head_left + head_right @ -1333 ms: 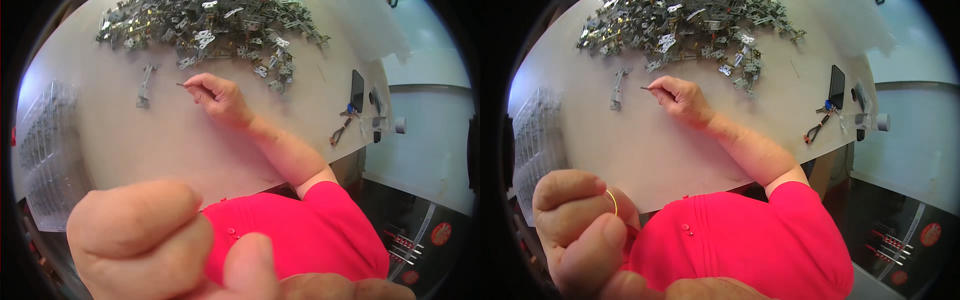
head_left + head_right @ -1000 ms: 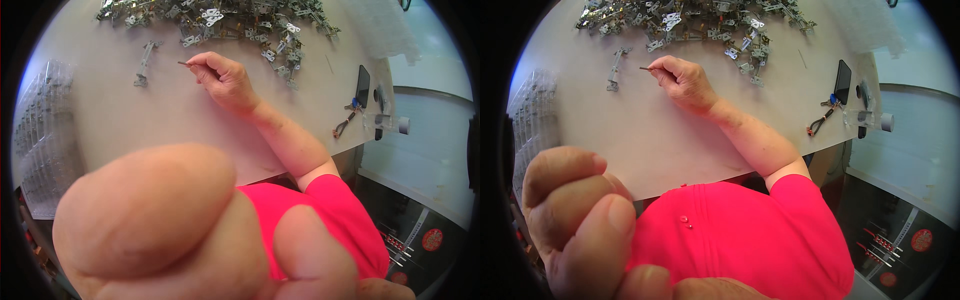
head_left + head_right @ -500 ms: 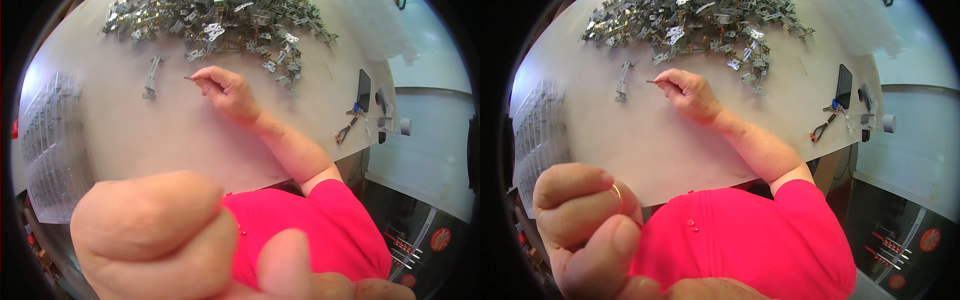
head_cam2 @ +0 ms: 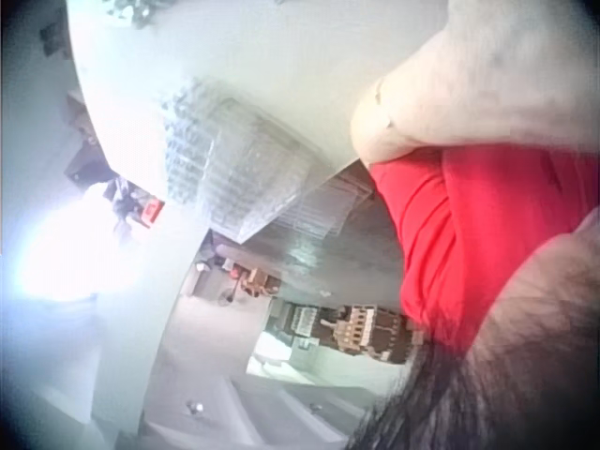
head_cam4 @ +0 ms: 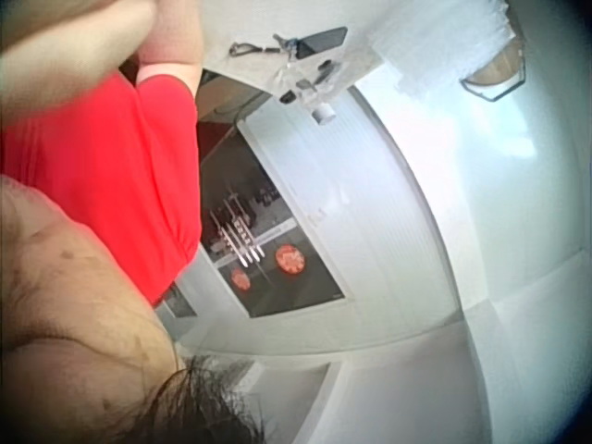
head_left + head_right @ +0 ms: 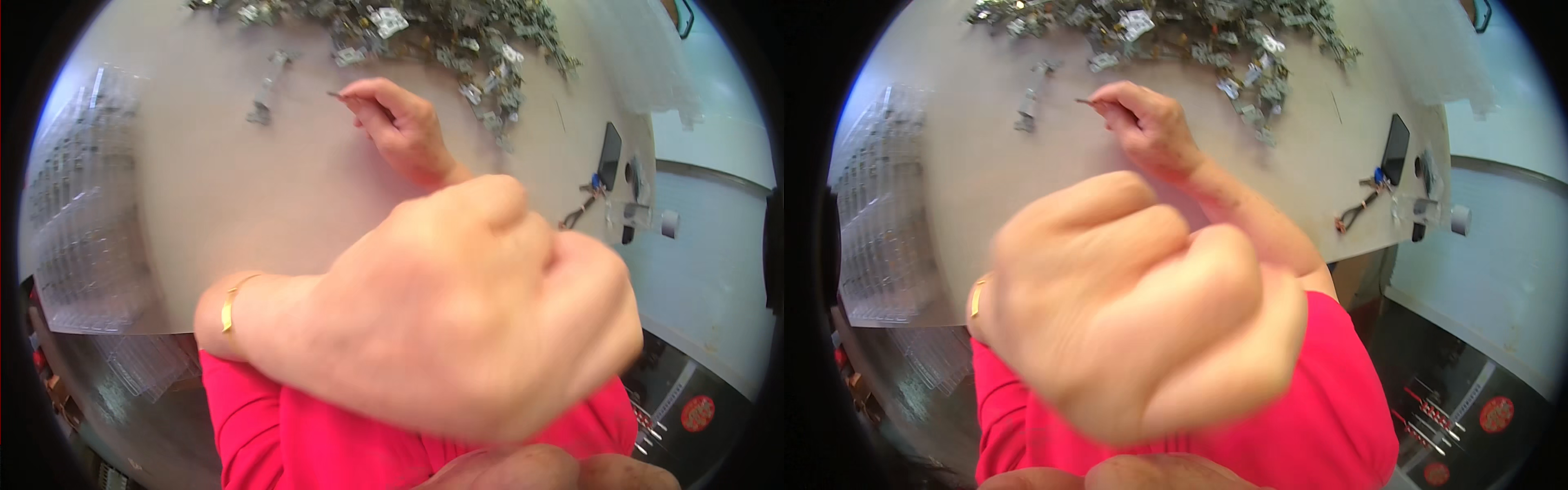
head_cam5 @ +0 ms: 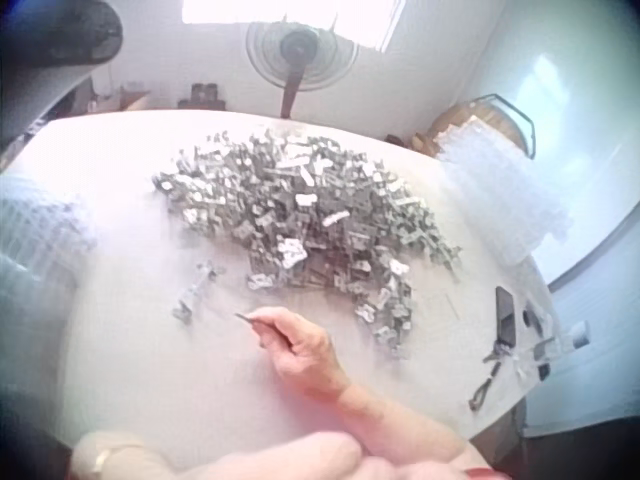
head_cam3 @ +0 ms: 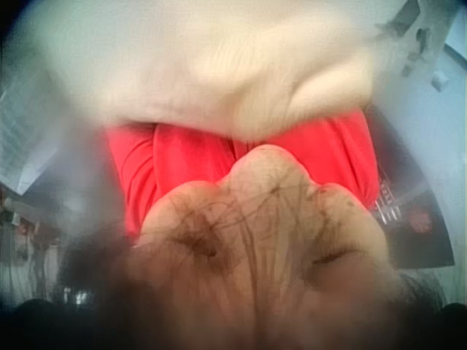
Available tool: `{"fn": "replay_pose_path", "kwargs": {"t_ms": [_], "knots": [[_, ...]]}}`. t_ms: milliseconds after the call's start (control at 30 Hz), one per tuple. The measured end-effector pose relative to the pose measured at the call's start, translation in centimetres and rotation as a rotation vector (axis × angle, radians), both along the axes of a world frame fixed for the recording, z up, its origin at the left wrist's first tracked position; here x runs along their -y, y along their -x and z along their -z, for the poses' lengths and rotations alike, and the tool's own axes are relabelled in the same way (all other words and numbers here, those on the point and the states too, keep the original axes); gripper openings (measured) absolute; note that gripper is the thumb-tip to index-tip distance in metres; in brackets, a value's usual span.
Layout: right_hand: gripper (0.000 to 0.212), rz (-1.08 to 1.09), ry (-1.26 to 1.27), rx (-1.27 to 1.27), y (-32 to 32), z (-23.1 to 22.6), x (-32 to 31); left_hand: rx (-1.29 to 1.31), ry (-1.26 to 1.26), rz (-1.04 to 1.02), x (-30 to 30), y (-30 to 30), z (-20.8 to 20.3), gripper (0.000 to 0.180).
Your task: The worker picks up small metal hinge components from a pile and places them individually into the slots of a plastic organizer tray.
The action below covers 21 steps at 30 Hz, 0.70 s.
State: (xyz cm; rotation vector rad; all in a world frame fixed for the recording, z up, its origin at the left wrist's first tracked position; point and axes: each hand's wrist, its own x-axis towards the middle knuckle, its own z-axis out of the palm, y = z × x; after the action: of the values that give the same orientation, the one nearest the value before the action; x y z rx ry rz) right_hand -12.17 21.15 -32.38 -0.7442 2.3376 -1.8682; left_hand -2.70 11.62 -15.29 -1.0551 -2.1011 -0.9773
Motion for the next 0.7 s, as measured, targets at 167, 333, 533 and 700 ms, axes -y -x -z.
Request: {"fn": "replay_pose_path", "kwargs": {"t_ms": [167, 333, 533, 700], "knots": [[0.01, -0.018, 0.139, 0.185, -0.3, 0.9, -1.2, 0.411, -0.292, 0.103, 0.2, 3.4, 2.4, 0.013], [0.01, 0.046, 0.1, 0.07, -0.8, 0.7, -0.1, 1.031, -0.481, 0.267, 0.2, 3.0, 1.1, 0.012], [0.009, 0.022, 0.045, 0.023, -1.0, -1.7, 0.7, 1.389, -1.279, 0.713, 0.8, -1.3, -1.9, 0.022], [0.011, 0.03, -0.052, 0.001, 0.6, -0.1, -1.1, 1.355, -1.29, 0.811, 1.0, 0.9, 0.9, 0.017]]}}
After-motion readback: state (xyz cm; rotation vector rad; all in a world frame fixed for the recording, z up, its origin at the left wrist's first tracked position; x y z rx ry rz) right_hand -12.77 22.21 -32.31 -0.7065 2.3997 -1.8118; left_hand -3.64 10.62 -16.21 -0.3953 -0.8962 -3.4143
